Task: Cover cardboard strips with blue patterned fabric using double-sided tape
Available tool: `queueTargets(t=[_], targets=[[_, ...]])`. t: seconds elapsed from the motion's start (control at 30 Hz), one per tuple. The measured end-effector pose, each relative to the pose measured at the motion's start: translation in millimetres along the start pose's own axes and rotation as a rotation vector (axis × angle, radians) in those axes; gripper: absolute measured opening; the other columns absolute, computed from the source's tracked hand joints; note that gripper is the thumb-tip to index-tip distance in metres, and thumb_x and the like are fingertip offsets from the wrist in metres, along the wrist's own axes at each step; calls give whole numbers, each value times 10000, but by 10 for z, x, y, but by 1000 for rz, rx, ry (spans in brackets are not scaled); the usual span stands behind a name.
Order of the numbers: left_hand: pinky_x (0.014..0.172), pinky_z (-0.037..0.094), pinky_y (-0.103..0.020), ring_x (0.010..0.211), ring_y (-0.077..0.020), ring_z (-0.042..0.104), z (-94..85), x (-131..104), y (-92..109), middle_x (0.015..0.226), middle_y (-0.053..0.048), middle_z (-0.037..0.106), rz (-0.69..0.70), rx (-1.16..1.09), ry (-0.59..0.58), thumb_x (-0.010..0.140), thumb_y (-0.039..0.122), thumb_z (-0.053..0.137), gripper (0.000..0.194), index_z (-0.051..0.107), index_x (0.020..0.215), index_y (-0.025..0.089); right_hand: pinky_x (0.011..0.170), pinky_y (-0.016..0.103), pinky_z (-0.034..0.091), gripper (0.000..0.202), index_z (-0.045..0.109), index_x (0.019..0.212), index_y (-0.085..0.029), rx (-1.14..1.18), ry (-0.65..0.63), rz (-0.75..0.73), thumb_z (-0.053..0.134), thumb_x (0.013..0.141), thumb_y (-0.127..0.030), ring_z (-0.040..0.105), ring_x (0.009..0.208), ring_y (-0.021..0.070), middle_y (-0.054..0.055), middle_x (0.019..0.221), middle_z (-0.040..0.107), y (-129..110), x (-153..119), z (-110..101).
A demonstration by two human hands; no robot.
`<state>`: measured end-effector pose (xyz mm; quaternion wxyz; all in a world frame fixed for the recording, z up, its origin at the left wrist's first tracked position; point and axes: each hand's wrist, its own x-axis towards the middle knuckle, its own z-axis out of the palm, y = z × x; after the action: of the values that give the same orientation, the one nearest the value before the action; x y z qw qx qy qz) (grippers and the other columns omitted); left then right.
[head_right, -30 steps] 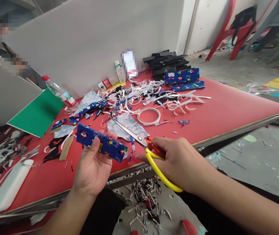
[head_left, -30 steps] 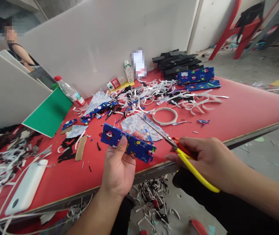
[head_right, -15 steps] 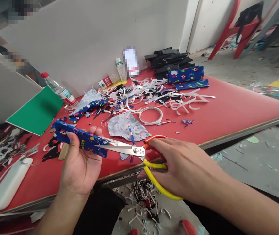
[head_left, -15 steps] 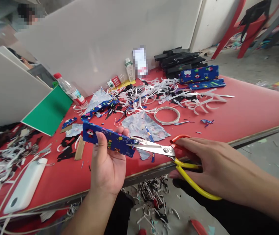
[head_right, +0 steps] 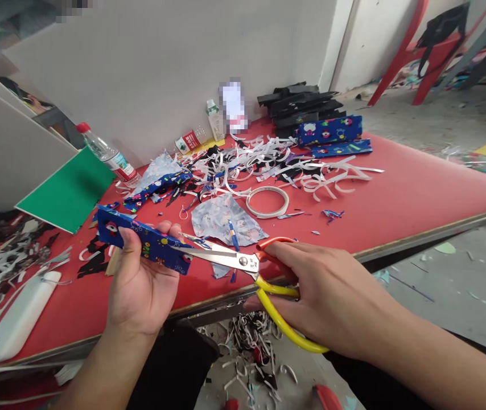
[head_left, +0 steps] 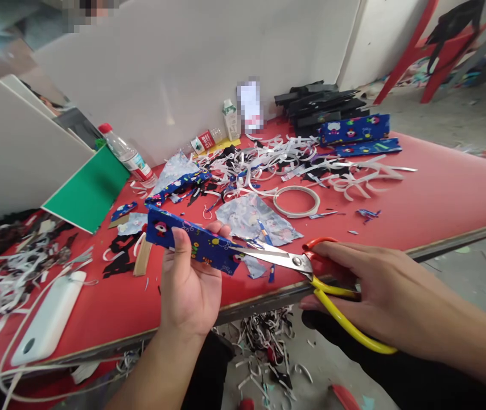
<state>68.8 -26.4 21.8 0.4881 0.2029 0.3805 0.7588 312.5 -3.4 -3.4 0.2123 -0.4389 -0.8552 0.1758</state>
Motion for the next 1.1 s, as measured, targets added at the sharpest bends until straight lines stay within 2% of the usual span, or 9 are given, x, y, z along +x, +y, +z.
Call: queueTargets(t=[0.2, 0.33, 0.47, 0.67, 0.77, 0.93, 1.1], targets=[[859, 662, -262, 865, -200, 830, -25, 3, -15, 881, -32, 850, -3, 8, -10, 844, 465, 869, 266, 806, 887, 210, 456, 303, 402, 344, 602, 865, -250, -3, -33, -11, 694, 890, -580, 590, 459, 185, 17, 662, 700, -26, 8, -11], [849, 664, -261, 865, -198, 830, -5, 0, -22, 879, -30, 849, -10, 15, -7, 844, 462, 870, 263, 800, 885, 211, 434, 298, 351, 379, 611, 832, -244, -1, -34, 7, 645, 904, -614, 554, 421, 176, 15, 606, 673, -25, -8, -17], [828, 667, -270, 873, -206, 831, 19, 2, -44, 886, -32, 846, -11, 23, 43, 869, 447, 853, 237, 788, 893, 220, 431, 300, 288, 366, 656, 819, -244, -36, -56, 41, 672, 888, -604, 516, 391, 167, 5, 555, 639, 9, -18, 16], [833, 668, -288, 868, -205, 829, 33, 4, -84, 900, -51, 844, -41, 16, 104, 887, 425, 842, 228, 767, 905, 209, 456, 300, 293, 260, 689, 774, -236, -137, -83, 69, 709, 857, -481, 573, 433, 194, 26, 556, 666, 30, 7, 37], [835, 672, -294, 866, -209, 829, 44, 1, -92, 898, -63, 841, -55, 2, 133, 909, 410, 823, 235, 758, 906, 185, 455, 304, 305, 250, 701, 779, -236, -172, -68, 57, 717, 852, -474, 578, 434, 196, 31, 552, 669, 39, -13, 25], [857, 669, -304, 888, -212, 826, 32, 6, -97, 930, -55, 839, -60, 1, 124, 893, 422, 838, 250, 757, 918, 187, 453, 307, 298, 251, 681, 788, -232, -172, -81, 35, 660, 897, -458, 596, 442, 201, 36, 575, 682, 43, -47, 25], [848, 665, -288, 888, -213, 827, 22, -5, -93, 924, -59, 843, -59, 4, 104, 855, 455, 867, 289, 764, 909, 191, 460, 300, 275, 288, 570, 785, -251, -135, -76, -9, 665, 909, -492, 549, 430, 177, 9, 576, 650, -18, -25, 34]])
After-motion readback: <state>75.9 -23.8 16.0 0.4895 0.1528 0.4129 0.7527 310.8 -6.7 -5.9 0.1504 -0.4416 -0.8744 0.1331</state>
